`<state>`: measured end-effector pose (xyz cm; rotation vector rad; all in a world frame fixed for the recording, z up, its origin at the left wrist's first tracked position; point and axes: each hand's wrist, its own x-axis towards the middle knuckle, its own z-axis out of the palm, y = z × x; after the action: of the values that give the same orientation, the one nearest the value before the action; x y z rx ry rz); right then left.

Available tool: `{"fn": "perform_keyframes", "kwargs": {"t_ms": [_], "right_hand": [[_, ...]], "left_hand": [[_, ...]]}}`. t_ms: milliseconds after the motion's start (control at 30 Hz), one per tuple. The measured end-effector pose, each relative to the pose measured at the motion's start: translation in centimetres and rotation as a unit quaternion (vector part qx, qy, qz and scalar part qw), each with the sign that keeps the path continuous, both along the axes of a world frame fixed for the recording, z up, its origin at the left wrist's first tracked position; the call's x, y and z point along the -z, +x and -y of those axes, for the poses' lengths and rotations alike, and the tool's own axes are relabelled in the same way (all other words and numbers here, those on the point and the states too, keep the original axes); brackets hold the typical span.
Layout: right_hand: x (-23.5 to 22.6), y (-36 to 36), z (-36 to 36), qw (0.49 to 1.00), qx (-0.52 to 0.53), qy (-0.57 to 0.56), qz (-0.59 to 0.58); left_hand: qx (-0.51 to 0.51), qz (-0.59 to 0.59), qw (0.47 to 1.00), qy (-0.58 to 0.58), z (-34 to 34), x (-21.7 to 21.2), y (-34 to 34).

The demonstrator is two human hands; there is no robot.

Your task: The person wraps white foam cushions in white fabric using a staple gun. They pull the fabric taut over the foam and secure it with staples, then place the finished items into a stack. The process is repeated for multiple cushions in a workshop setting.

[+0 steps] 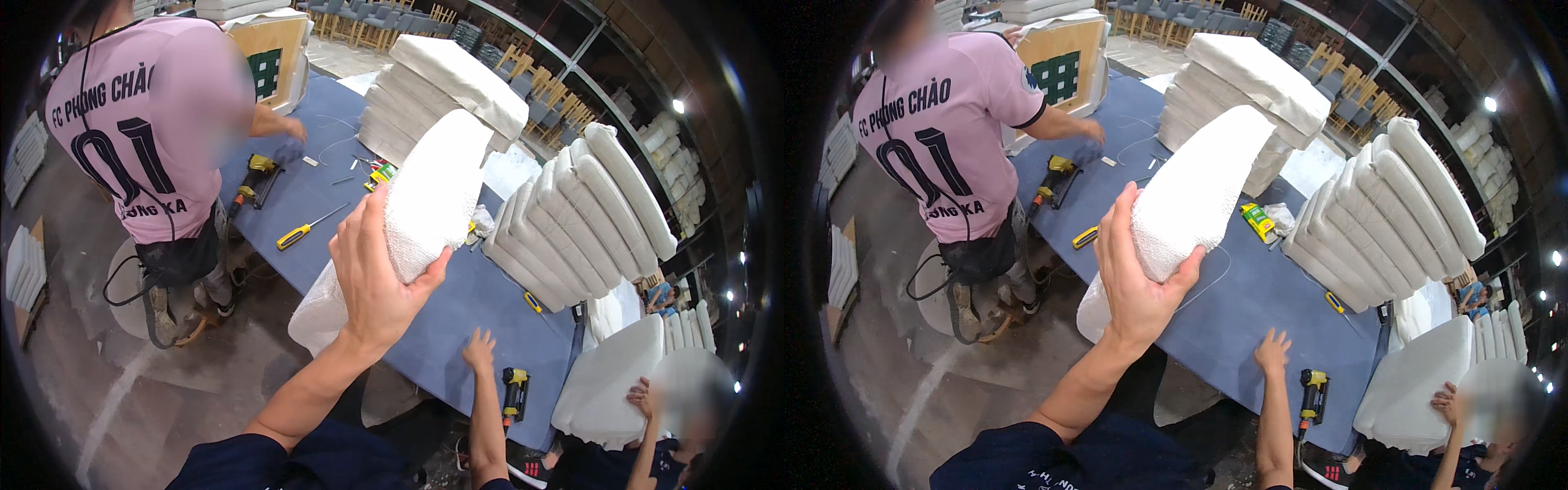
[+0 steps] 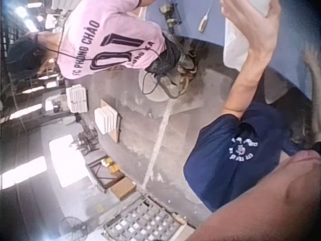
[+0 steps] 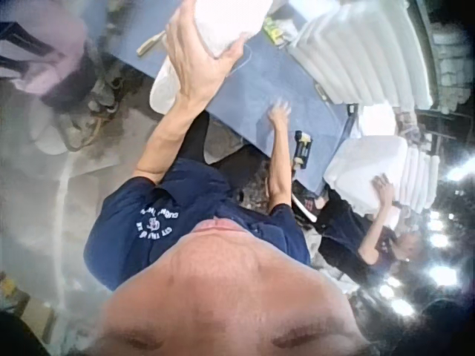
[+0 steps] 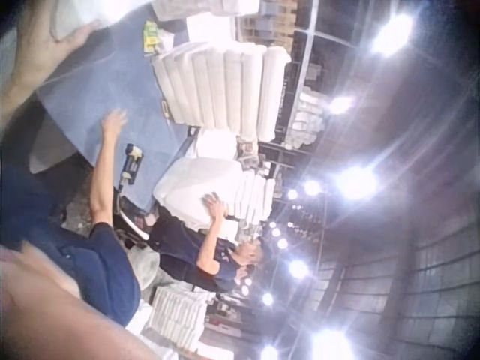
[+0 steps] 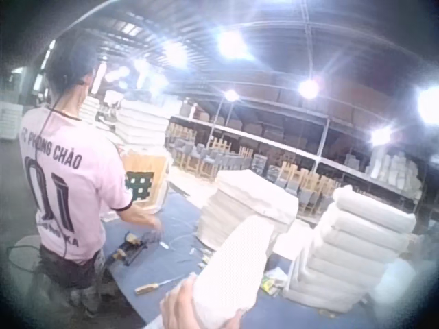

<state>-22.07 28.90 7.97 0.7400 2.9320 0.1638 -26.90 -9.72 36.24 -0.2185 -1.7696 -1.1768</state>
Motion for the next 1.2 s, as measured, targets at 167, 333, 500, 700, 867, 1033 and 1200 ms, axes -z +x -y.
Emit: {"fn": "perform_keyframes", "kwargs": {"t_ms": [167, 333, 500, 700, 867, 1033, 1200], "right_hand": [[7.8, 5.5, -2.4, 0.998, 0.016, -0.052, 0.028], [-0.7, 4.4, -4.8, 0.977, -0.112, -0.086, -0.161], [-28.4, -1.1, 10.9, 0.814, -0.284, -0.279, -0.423], [-39.3, 0.4, 20.5, 0.716, -0.541, -0.164, -0.409], [-38.7, -0.8, 21.1, 0.707, -0.557, -0.144, -0.412], [-39.3, -0.4, 22.5, 0.727, -0.561, -0.068, -0.391], [-39.8, 0.1, 23.9, 0.747, -0.554, -0.008, -0.367]], "left_hand": [[-0.011, -0.003, 1.0, -0.023, -0.1, 0.3, 0.9], [-0.008, -0.025, 1.0, -0.014, -1.8, 0.4, 1.0], [-0.036, -0.027, 0.998, -0.037, -2.4, 0.5, 1.3], [0.015, -0.002, 1.0, -0.026, -3.3, 0.1, 1.7], [0.029, 0.017, 0.999, -0.018, -3.0, -0.1, 1.5], [0.024, 0.022, 0.999, -0.011, -3.1, -0.1, 1.7], [0.018, 0.018, 1.0, -0.015, -3.2, 0.2, 1.8]]}}
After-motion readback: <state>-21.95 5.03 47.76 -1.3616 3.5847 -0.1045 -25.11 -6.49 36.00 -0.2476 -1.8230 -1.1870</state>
